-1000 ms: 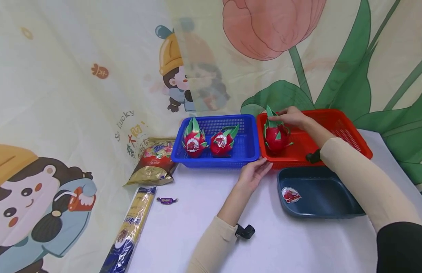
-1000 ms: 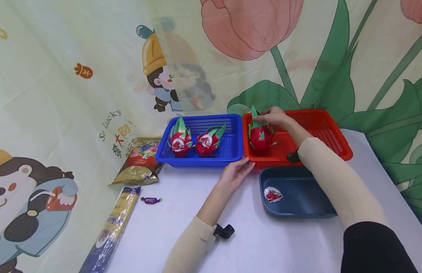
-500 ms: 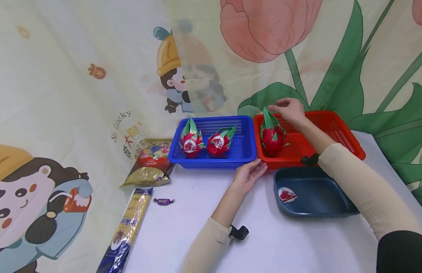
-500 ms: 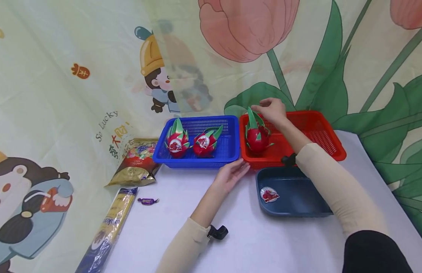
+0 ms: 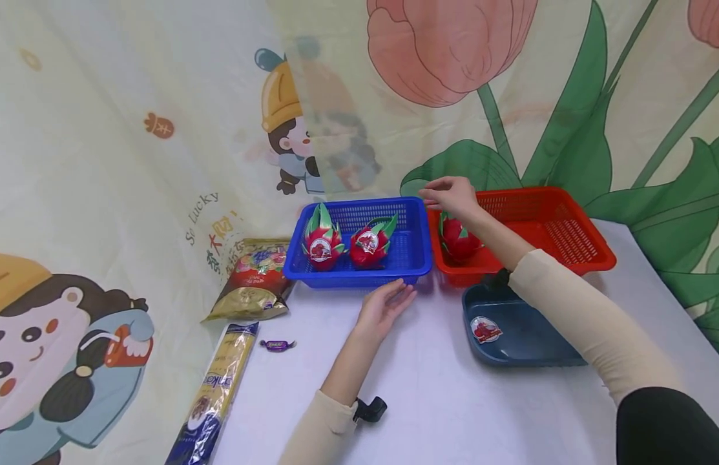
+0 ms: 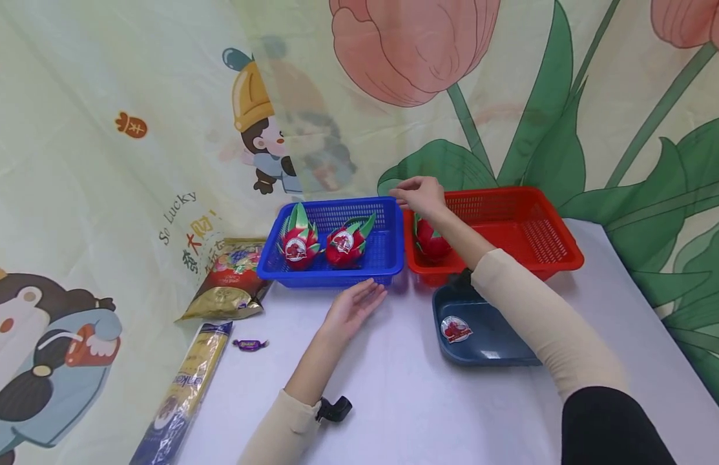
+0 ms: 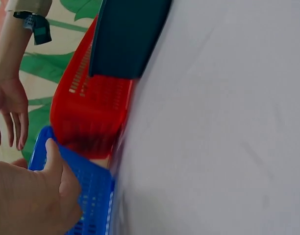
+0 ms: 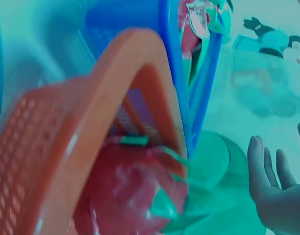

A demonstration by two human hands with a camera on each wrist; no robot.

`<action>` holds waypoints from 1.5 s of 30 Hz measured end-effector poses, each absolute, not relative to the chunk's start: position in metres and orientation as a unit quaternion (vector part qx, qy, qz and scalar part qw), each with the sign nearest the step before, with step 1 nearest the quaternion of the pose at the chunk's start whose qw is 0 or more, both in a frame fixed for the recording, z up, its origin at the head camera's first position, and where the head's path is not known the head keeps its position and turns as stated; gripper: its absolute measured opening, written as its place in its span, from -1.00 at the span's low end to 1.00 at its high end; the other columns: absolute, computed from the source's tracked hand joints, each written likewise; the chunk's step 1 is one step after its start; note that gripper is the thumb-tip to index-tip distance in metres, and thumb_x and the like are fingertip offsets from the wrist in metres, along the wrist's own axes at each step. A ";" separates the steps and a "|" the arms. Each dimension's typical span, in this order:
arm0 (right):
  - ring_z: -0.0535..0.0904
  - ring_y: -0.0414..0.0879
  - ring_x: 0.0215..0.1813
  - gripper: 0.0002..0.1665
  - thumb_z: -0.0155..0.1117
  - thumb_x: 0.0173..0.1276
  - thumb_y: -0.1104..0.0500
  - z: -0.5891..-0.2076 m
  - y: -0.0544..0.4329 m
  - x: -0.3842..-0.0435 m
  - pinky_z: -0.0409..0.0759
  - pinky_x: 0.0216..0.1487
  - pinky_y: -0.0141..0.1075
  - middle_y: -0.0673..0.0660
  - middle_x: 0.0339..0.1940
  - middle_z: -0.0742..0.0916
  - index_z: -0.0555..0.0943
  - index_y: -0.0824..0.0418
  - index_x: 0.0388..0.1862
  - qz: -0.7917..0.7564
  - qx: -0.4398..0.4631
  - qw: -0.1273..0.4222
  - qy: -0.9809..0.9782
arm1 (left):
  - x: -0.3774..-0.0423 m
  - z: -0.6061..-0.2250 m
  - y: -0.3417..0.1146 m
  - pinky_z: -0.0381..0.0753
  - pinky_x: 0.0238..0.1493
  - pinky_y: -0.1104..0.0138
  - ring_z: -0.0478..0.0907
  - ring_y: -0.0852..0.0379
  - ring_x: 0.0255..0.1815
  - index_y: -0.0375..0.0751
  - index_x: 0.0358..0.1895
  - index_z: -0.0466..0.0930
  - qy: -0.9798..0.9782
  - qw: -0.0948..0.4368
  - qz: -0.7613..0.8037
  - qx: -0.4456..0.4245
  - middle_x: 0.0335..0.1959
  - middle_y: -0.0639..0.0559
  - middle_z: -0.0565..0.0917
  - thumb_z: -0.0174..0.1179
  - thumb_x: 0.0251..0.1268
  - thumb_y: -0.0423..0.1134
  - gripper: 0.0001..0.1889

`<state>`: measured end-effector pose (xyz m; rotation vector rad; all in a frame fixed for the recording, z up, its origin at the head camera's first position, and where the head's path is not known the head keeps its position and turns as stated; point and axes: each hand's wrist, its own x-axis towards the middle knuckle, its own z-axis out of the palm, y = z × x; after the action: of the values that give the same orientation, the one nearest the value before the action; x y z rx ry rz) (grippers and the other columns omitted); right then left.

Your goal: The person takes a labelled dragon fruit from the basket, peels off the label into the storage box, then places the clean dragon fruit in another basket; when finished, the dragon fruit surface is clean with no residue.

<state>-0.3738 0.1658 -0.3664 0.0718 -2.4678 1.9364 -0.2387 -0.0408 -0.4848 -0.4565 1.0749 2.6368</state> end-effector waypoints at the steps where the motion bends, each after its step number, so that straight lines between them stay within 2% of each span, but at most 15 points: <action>1: 0.70 0.21 0.21 -0.41 0.39 0.49 0.02 -0.368 0.161 -0.375 0.67 0.26 -0.06 0.33 0.24 0.70 0.56 0.34 0.34 0.622 0.021 -0.005 -0.783 | -0.238 -0.485 -0.046 0.66 0.26 0.00 0.68 -0.10 0.01 -0.41 -0.15 0.63 0.369 0.125 0.907 -0.157 0.07 -0.33 0.60 0.22 0.45 -0.50 -0.97; 6: 0.69 0.23 0.22 -0.41 0.40 0.49 0.08 -0.377 0.137 -0.382 0.72 0.18 -0.06 0.34 0.28 0.69 0.54 0.41 0.33 0.648 0.013 -0.044 -0.760 | -0.237 -0.483 -0.070 0.70 0.21 0.01 0.68 -0.11 0.02 -0.40 -0.12 0.58 0.359 0.095 0.913 -0.170 -0.01 -0.27 0.57 0.25 0.44 -0.48 -0.93; 11: 0.63 0.27 0.30 -0.37 0.42 0.47 0.09 -0.388 0.119 -0.391 0.69 0.21 0.04 0.37 0.37 0.62 0.52 0.45 0.34 0.655 -0.009 -0.112 -0.748 | -0.238 -0.482 -0.095 0.72 0.17 0.02 0.65 -0.15 0.11 -0.41 0.02 0.51 0.341 0.068 0.918 -0.191 0.07 -0.28 0.50 0.29 0.44 -0.43 -0.79; 14: 0.60 0.29 0.34 -0.33 0.41 0.48 0.10 -0.390 0.111 -0.395 0.67 0.23 0.08 0.41 0.44 0.54 0.47 0.45 0.39 0.646 -0.027 -0.145 -0.749 | -0.240 -0.484 -0.109 0.72 0.16 0.02 0.62 -0.17 0.16 -0.39 0.09 0.48 0.334 0.052 0.920 -0.198 0.12 -0.28 0.47 0.29 0.45 -0.41 -0.73; 17: 0.58 0.31 0.36 -0.22 0.39 0.49 0.11 -0.390 0.103 -0.398 0.67 0.23 0.10 0.44 0.50 0.46 0.33 0.44 0.51 0.642 -0.045 -0.169 -0.746 | -0.243 -0.487 -0.124 0.73 0.15 0.01 0.60 -0.17 0.15 -0.39 0.10 0.46 0.326 0.029 0.923 -0.203 0.10 -0.27 0.47 0.27 0.46 -0.42 -0.73; 22: 0.56 0.32 0.37 -0.03 0.37 0.48 0.09 -0.390 0.092 -0.406 0.67 0.23 0.13 0.45 0.53 0.40 0.07 0.36 0.64 0.641 -0.077 -0.209 -0.735 | -0.248 -0.489 -0.145 0.72 0.17 0.00 0.56 -0.18 0.15 -0.37 0.10 0.43 0.310 -0.006 0.929 -0.202 0.03 -0.23 0.49 0.26 0.46 -0.43 -0.73; 26: 0.55 0.34 0.37 0.00 0.37 0.49 0.04 -0.393 0.086 -0.411 0.69 0.19 0.18 0.44 0.51 0.42 0.03 0.27 0.67 0.629 -0.108 -0.236 -0.733 | -0.249 -0.488 -0.157 0.71 0.21 0.03 0.56 -0.13 0.12 -0.30 0.05 0.39 0.316 -0.021 0.928 -0.197 -0.01 -0.17 0.52 0.26 0.48 -0.41 -0.75; 31: 0.44 0.45 0.43 0.05 0.34 0.50 0.00 -0.401 0.078 -0.415 0.65 0.20 0.27 0.48 0.55 0.34 -0.04 0.16 0.72 0.636 -0.148 -0.258 -0.712 | -0.252 -0.488 -0.168 0.65 0.29 0.03 0.56 -0.08 0.10 -0.25 -0.03 0.33 0.328 -0.024 0.927 -0.182 0.03 -0.14 0.50 0.22 0.53 -0.37 -0.79; 35: 0.40 0.55 0.42 0.00 0.30 0.53 0.00 -0.407 0.072 -0.422 0.61 0.21 0.32 0.49 0.57 0.31 -0.02 0.15 0.73 0.640 -0.164 -0.270 -0.701 | -0.254 -0.490 -0.169 0.65 0.28 0.00 0.56 -0.12 0.15 -0.27 0.10 0.28 0.326 -0.016 0.929 -0.175 0.12 -0.18 0.47 0.17 0.57 -0.35 -0.74; 39: 0.38 0.62 0.40 -0.04 0.27 0.55 0.01 -0.406 0.069 -0.426 0.58 0.22 0.35 0.48 0.59 0.28 0.01 0.15 0.72 0.639 -0.164 -0.286 -0.695 | -0.256 -0.490 -0.167 0.62 0.30 -0.04 0.50 -0.19 0.30 -0.29 0.36 0.18 0.329 -0.005 0.930 -0.165 0.24 -0.24 0.45 0.15 0.60 -0.29 -0.55; 45: 0.33 0.45 0.51 -0.10 0.33 0.51 0.05 -0.411 0.059 -0.434 0.62 0.15 0.34 0.45 0.58 0.28 0.12 0.17 0.67 0.631 -0.172 -0.319 -0.686 | -0.258 -0.491 -0.168 0.60 0.32 -0.06 0.40 -0.24 0.41 -0.29 0.43 0.14 0.331 -0.003 0.929 -0.167 0.29 -0.27 0.42 0.11 0.63 -0.29 -0.51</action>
<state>-0.4342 0.0594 -0.4110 -0.6877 -2.7442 2.5230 -0.2579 -0.1676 -0.4911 -0.5242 1.0408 2.9243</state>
